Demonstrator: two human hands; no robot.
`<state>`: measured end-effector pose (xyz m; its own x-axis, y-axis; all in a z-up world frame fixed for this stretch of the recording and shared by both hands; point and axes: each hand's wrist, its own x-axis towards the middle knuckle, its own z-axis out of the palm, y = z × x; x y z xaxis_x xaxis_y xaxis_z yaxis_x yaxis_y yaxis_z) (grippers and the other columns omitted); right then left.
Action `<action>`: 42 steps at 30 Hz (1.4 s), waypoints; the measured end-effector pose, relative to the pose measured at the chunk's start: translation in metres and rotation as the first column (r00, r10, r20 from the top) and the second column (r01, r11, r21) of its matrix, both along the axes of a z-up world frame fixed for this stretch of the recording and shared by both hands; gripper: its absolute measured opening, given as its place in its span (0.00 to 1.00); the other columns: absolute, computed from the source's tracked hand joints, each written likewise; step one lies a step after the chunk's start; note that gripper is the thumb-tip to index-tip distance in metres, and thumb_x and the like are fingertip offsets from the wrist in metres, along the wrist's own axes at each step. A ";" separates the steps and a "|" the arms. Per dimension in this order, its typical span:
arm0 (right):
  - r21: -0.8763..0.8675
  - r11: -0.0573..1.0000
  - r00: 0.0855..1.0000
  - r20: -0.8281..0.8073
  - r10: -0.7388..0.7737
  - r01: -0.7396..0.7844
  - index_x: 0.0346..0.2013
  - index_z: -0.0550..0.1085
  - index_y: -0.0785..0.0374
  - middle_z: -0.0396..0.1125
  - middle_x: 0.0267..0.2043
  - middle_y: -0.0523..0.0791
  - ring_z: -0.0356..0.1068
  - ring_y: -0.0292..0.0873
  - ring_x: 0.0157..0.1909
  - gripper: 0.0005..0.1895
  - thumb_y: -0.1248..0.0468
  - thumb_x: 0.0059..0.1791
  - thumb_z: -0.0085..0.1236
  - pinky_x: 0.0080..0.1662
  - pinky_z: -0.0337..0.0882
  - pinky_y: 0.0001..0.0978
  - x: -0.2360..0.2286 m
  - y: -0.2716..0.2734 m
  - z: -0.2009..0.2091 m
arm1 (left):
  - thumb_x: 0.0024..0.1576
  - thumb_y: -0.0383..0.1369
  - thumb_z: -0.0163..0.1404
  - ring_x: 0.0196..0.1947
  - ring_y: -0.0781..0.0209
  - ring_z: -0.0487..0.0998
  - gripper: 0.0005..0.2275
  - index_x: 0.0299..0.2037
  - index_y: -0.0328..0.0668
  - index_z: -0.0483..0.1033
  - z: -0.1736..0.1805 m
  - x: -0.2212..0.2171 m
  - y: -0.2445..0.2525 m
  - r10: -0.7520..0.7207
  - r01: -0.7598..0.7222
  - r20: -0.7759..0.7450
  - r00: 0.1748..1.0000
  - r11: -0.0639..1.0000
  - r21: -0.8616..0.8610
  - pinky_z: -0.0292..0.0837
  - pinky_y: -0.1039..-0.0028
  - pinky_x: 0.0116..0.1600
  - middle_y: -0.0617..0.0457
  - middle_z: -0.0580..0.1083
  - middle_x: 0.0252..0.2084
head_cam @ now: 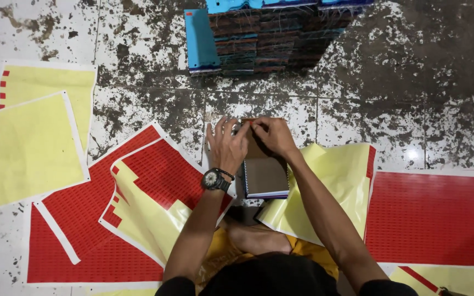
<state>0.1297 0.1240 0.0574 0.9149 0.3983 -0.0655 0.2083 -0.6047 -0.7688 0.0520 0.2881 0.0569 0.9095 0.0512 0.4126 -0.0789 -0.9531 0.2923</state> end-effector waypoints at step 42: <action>0.013 0.993 0.993 -0.006 0.118 -0.117 0.42 0.79 0.63 0.76 0.40 0.53 0.76 0.58 0.46 0.09 0.61 0.54 0.55 0.49 0.75 0.49 0.006 -0.008 0.017 | 0.51 0.26 0.47 0.62 0.43 0.69 0.22 0.58 0.51 0.71 0.025 0.001 0.001 -0.037 -0.034 -0.107 0.994 0.805 -0.593 0.64 0.49 0.65 0.51 0.72 0.58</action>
